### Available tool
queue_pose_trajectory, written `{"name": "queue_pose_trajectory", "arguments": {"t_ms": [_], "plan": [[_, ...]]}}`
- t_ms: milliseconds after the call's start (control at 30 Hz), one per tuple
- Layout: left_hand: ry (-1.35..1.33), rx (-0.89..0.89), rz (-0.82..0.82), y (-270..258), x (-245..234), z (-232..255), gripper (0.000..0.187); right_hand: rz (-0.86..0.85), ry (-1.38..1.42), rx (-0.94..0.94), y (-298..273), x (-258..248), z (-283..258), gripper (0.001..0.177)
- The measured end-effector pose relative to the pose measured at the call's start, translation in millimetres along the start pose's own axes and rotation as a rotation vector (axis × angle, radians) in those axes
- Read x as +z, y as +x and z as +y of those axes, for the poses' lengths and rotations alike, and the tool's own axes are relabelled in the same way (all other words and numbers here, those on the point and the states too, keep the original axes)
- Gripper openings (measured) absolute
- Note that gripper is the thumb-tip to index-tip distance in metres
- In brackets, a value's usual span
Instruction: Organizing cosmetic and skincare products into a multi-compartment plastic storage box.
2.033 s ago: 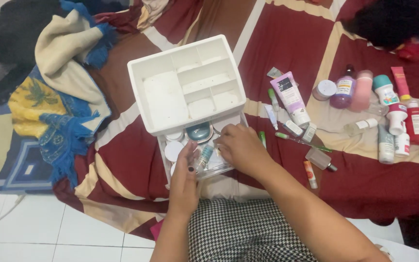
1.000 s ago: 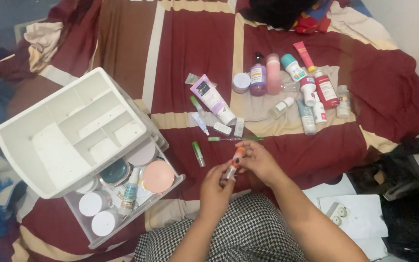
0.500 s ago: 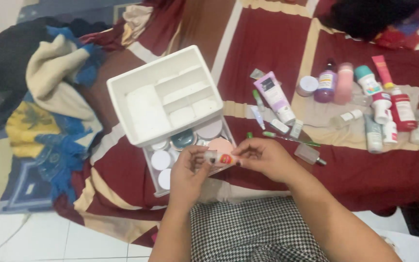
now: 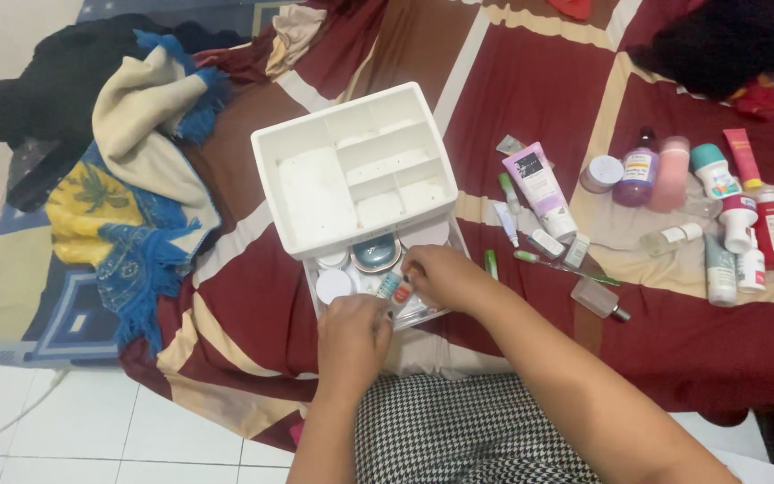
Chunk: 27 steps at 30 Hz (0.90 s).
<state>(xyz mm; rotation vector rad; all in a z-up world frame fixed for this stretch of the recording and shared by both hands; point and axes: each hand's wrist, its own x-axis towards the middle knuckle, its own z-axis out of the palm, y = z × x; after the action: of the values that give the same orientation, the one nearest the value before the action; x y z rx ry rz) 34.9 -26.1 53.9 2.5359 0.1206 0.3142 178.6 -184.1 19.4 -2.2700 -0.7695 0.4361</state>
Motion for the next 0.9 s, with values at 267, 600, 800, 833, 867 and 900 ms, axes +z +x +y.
{"name": "queue_pose_trajectory", "arguments": {"t_ms": [267, 600, 800, 833, 867, 900], "plan": [[0.117, 0.086, 0.079, -2.6, 8.5, -3.3, 0.031, 0.226, -0.162, -0.211, -24.1, -0.1, -14.0, 0.014], [0.119, 0.123, 0.055, 7.7, 13.2, 12.5, 0.031, 0.562, 0.072, -0.056, -86.2, -70.9, 98.9, 0.021], [-0.51, 0.225, 0.039, -2.1, 71.7, 51.3, 0.029, 0.334, 0.096, 0.408, -82.1, -37.2, 208.5, 0.028], [-0.508, 0.23, 0.037, -5.3, 97.8, 59.7, 0.029, 0.339, 0.098, 0.408, -77.9, -30.5, 196.1, 0.028], [-0.766, 0.075, -0.081, -8.6, 123.8, 68.0, 0.028, 0.299, 0.117, 0.41, -73.7, -23.9, 183.3, 0.039], [-1.017, -0.086, -0.2, -11.6, 149.5, 75.9, 0.029, 0.26, 0.136, 0.41, -68.7, -17.4, 170.3, 0.051]]}}
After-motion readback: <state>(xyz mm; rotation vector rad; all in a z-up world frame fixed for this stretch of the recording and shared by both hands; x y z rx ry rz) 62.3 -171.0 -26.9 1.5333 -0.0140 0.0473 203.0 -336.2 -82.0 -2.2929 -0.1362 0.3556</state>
